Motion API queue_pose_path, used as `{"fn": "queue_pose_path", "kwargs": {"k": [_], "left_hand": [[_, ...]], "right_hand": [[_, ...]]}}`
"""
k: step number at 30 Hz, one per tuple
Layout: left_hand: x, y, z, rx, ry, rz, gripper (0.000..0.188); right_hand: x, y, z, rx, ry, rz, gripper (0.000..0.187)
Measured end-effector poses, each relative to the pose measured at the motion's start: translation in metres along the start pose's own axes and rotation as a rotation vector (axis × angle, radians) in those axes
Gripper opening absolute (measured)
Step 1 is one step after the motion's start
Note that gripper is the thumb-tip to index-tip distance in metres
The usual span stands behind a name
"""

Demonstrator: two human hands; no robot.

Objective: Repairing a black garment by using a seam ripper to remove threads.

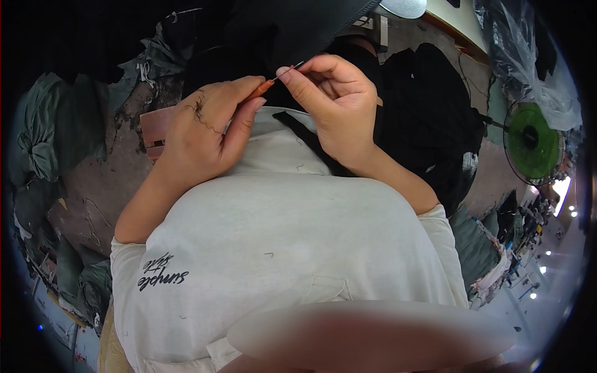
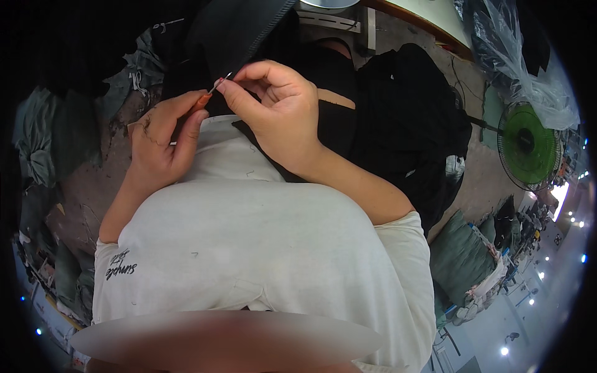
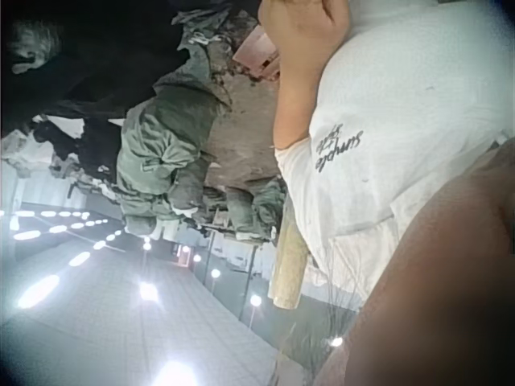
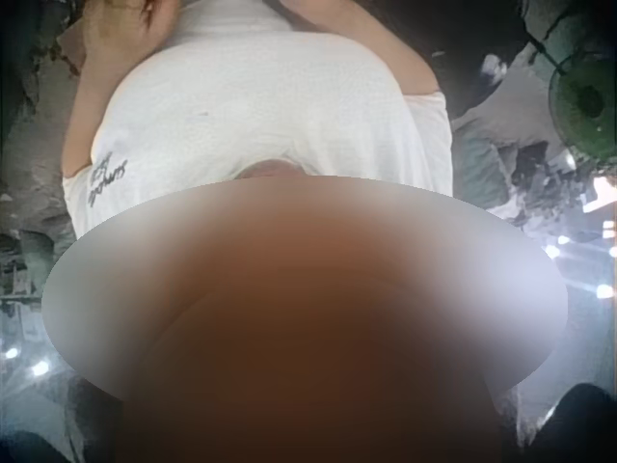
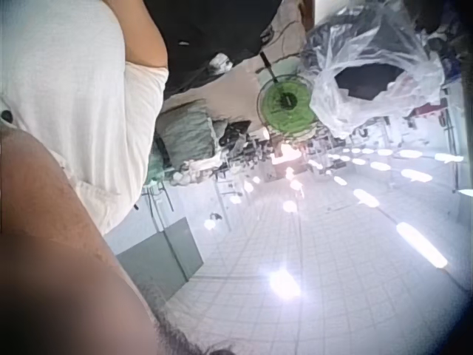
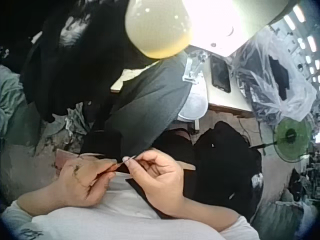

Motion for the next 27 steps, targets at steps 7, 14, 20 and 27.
{"fn": "queue_pose_path", "kwargs": {"k": [7, 14, 20, 27], "left_hand": [[0.0008, -0.01, 0.0077, -0.042, 0.108, -0.108, 0.025], [0.0023, -0.0093, 0.0107, -0.072, 0.135, -0.177, 0.026], [0.0029, -0.0069, 0.0096, -0.061, 0.126, -0.165, 0.026], [0.0005, -0.0015, 0.0074, -0.103, 0.142, -0.133, 0.025]], "right_hand": [[-0.0007, 0.006, 0.0018, -0.014, -0.014, 0.061, 0.01], [-0.0003, 0.0077, 0.0021, -0.003, -0.004, 0.047, 0.011], [-0.0009, 0.0068, 0.0024, 0.038, 0.005, 0.099, 0.013], [-0.0018, 0.0061, 0.0023, 0.049, -0.003, 0.081, 0.013]]}}
Point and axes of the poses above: each hand's wrist, its own z-axis away from the middle knuckle, its own y-axis out of the palm, x = y × z, the point moved 7 cm from there along -z, towards the middle knuckle, and after that the axes turned 14 degrees about -z, right-handed, at the moved point
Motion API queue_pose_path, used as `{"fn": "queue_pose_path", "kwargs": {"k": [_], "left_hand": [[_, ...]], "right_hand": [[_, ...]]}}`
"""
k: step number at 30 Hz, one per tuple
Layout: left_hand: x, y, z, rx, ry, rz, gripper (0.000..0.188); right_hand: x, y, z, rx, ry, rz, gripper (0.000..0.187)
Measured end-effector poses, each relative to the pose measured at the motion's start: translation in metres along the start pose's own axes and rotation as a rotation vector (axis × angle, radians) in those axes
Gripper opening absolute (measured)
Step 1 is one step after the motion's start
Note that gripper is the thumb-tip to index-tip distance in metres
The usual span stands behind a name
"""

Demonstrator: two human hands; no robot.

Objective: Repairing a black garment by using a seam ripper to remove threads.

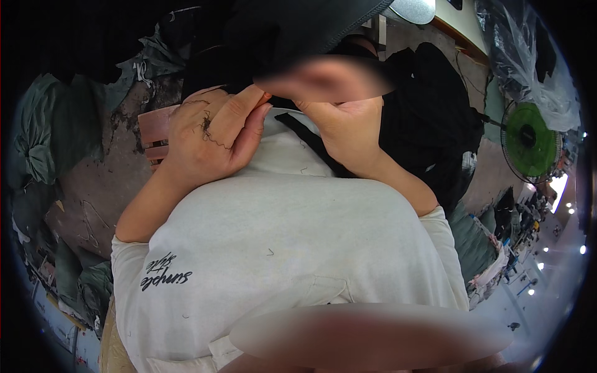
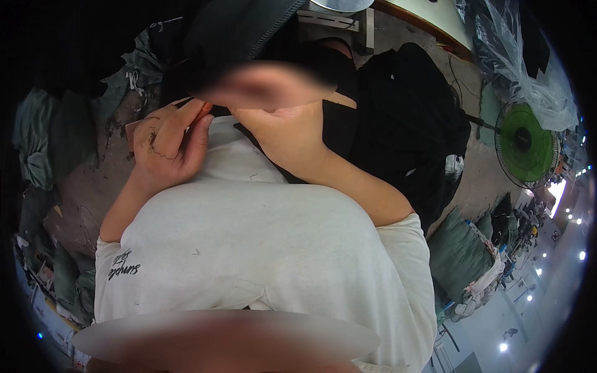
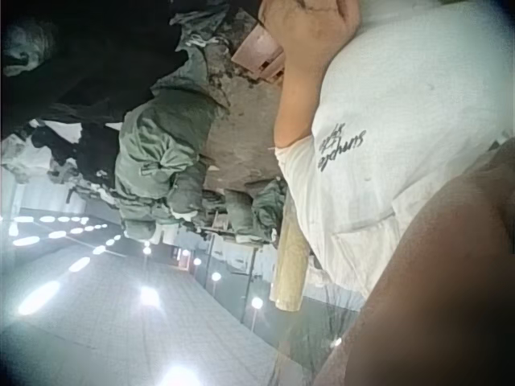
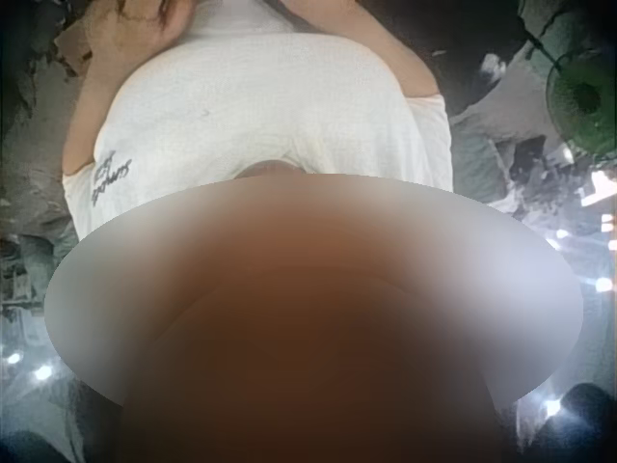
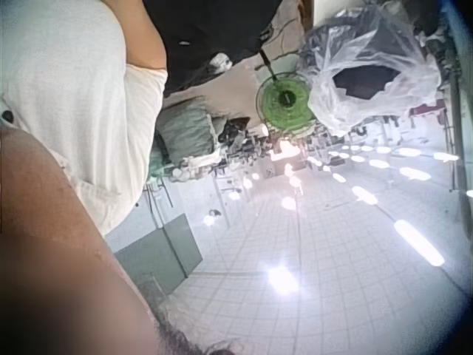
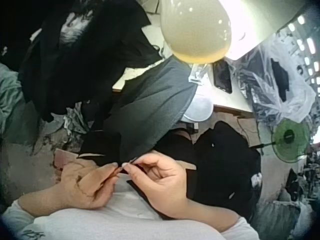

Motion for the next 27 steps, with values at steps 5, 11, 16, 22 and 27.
{"fn": "queue_pose_path", "kwargs": {"k": [5, 11, 16, 22, 27], "left_hand": [[0.0, 0.003, -0.002, 0.021, -0.017, 0.01, 0.024], [-0.002, 0.001, -0.01, 0.003, -0.005, 0.051, 0.023], [-0.002, 0.002, -0.014, 0.048, -0.072, 0.098, 0.022], [-0.002, 0.003, -0.021, 0.031, -0.084, 0.139, 0.021], [-0.003, 0.005, -0.026, 0.04, -0.065, 0.128, 0.021]], "right_hand": [[0.006, 0.001, -0.002, 0.038, -0.103, 0.106, 0.011], [0.008, 0.001, -0.002, 0.054, -0.124, 0.155, 0.013], [0.007, 0.0, -0.003, 0.034, -0.095, 0.098, 0.014], [0.003, -0.001, -0.003, 0.11, -0.112, 0.086, 0.021], [0.004, -0.001, -0.003, 0.121, -0.126, 0.087, 0.025]]}}
Point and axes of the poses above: each hand's wrist, its own z-axis away from the middle knuckle, its own y-axis out of the palm, x = y × z, the point moved 7 cm from there along -z, towards the middle knuckle, and after that the axes turned 14 degrees about -z, right-handed, at the moved point
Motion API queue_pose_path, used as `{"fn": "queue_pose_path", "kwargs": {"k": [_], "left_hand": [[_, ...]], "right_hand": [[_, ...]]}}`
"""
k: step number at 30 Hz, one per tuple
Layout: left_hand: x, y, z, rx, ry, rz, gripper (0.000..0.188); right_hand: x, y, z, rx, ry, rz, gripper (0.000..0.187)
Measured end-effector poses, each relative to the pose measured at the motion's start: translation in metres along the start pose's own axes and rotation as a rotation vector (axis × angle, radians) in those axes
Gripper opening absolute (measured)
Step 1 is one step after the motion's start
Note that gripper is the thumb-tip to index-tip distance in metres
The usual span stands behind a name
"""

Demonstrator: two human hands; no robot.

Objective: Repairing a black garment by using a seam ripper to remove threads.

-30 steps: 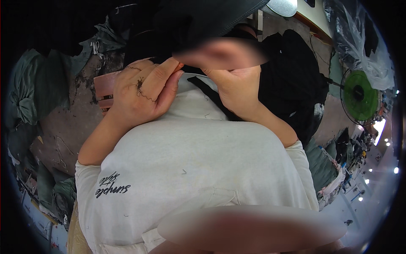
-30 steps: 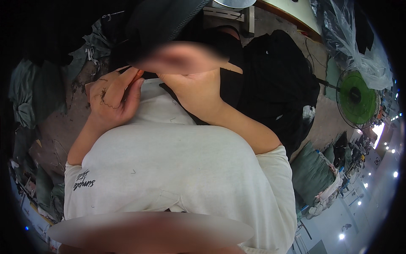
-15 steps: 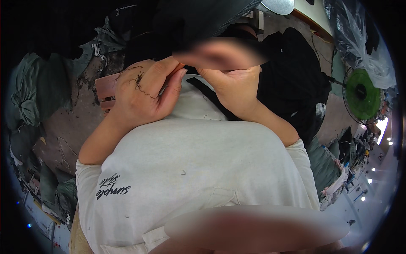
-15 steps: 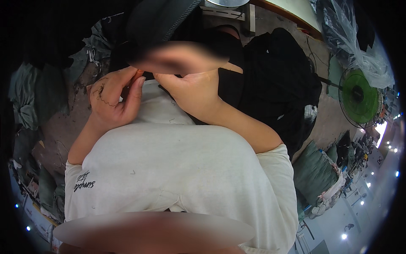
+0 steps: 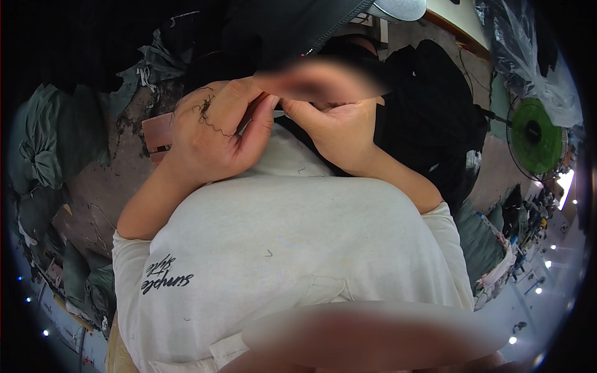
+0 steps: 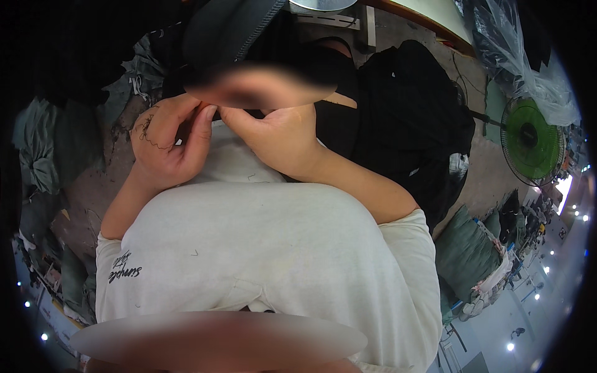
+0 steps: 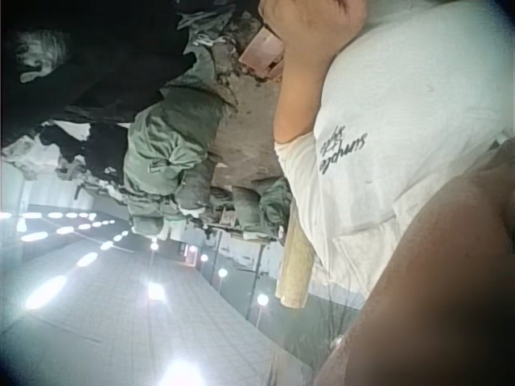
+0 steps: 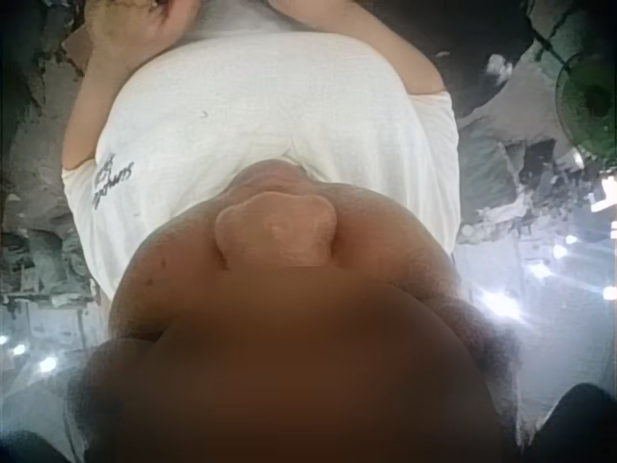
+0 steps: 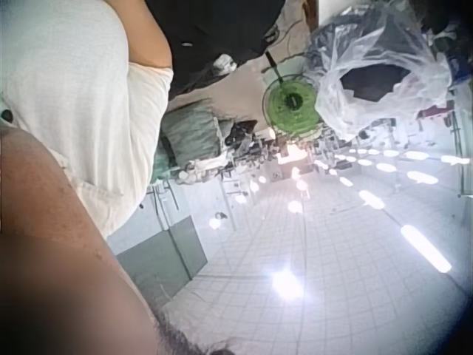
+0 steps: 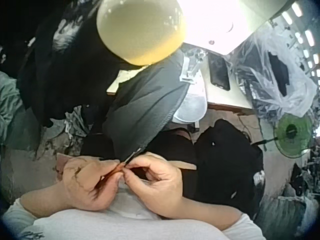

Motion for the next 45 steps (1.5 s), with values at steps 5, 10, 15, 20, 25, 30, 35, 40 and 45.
{"fn": "queue_pose_path", "kwargs": {"k": [5, 10, 15, 20, 25, 30, 35, 40, 45], "left_hand": [[0.001, 0.002, -0.001, -0.012, 0.002, 0.031, 0.021], [0.0, 0.001, 0.001, -0.018, -0.009, 0.032, 0.021], [0.001, -0.001, 0.005, -0.035, 0.001, 0.018, 0.021], [0.0, 0.001, 0.002, -0.024, -0.026, 0.048, 0.022], [0.002, 0.005, 0.003, -0.049, -0.07, 0.16, 0.022], [0.002, 0.006, -0.004, -0.081, -0.137, 0.253, 0.021], [0.004, 0.0, -0.015, -0.134, -0.178, 0.36, 0.017], [0.005, -0.016, -0.028, -0.15, -0.114, 0.387, 0.017], [0.006, -0.007, -0.005, -0.006, -0.097, 0.246, 0.024]], "right_hand": [[-0.004, 0.0, 0.001, -0.084, 0.049, -0.137, 0.028], [-0.005, -0.001, 0.0, -0.072, 0.053, -0.118, 0.03], [-0.004, -0.002, 0.0, -0.076, 0.023, -0.144, 0.033], [-0.002, 0.0, 0.0, -0.06, -0.007, -0.12, 0.035], [-0.003, -0.001, 0.002, -0.054, 0.004, -0.095, 0.034], [0.0, 0.0, 0.001, -0.058, -0.002, -0.09, 0.035], [-0.004, 0.0, 0.001, -0.023, 0.012, -0.084, 0.042], [-0.004, 0.0, 0.0, -0.03, 0.022, -0.153, 0.046], [-0.003, 0.001, 0.0, 0.004, -0.006, -0.168, 0.05]]}}
Point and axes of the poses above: each hand's wrist, its own z-axis away from the middle knuckle, its own y-axis out of the palm, x = y × z, the point moved 7 cm from there along -z, towards the middle knuckle, and after that the axes turned 14 degrees about -z, right-handed, at the moved point
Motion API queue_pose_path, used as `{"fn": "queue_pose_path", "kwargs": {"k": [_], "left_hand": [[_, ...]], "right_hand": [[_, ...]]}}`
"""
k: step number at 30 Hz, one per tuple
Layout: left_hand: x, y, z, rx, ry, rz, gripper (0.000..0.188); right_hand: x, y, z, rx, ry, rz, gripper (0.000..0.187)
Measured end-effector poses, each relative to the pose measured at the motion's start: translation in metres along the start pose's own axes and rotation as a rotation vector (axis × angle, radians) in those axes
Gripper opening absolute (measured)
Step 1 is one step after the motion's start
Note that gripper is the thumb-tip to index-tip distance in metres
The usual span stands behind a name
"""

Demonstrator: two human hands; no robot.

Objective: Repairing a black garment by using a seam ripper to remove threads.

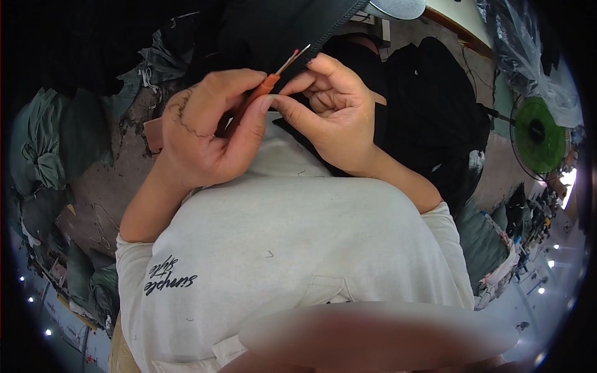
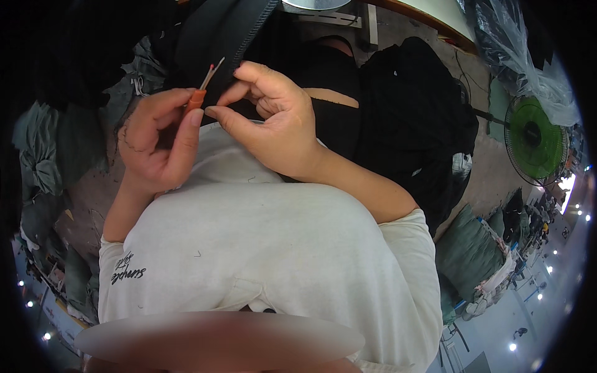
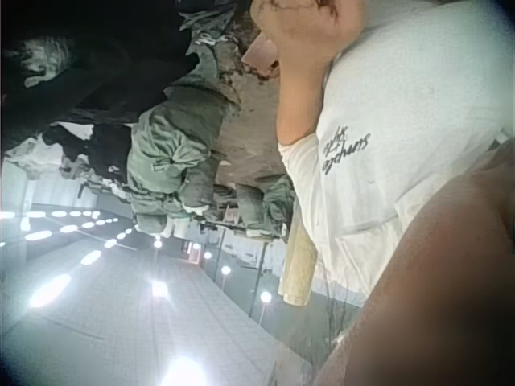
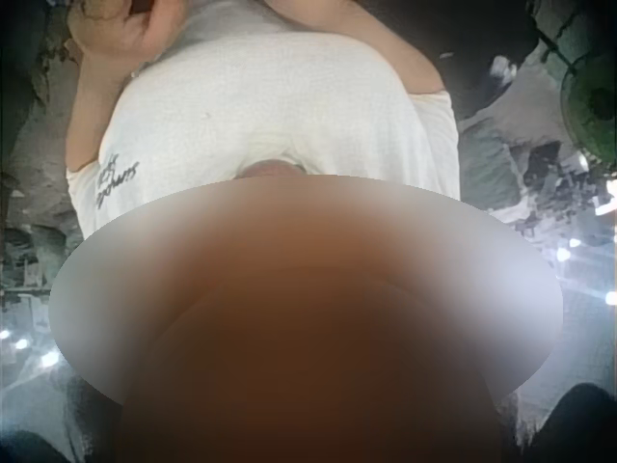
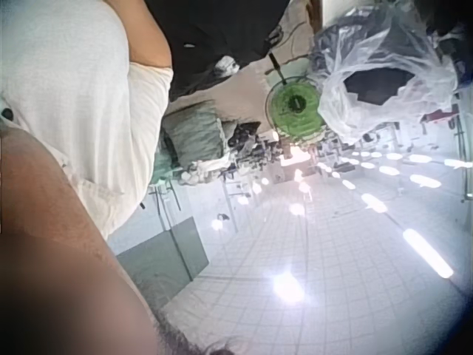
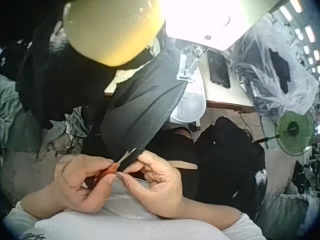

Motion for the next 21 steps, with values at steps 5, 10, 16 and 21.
{"fn": "queue_pose_path", "kwargs": {"k": [5, 10, 16, 21], "left_hand": [[0.0025, 0.005, 0.0117, 0.01, 0.028, -0.084, 0.025], [-0.0014, 0.0063, 0.0102, 0.012, 0.072, -0.15, 0.026], [-0.0005, 0.0091, 0.0101, -0.015, 0.041, -0.116, 0.026], [-0.0018, 0.0097, 0.0088, -0.027, 0.055, -0.12, 0.027]], "right_hand": [[-0.0009, 0.0007, -0.0002, 0.024, -0.014, 0.035, 0.051], [0.0009, 0.0007, 0.0008, 0.014, -0.035, 0.06, 0.05], [-0.0013, -0.0001, 0.0005, 0.018, -0.034, 0.095, 0.052], [-0.0006, -0.0003, 0.0012, 0.018, -0.066, 0.097, 0.052]]}}
Point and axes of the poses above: each hand's wrist, its own z-axis away from the middle knuckle, its own y-axis out of the palm, x = y × z, the point moved 7 cm from there along -z, towards the middle knuckle, and after that the axes turned 14 degrees about -z, right-handed, at the moved point
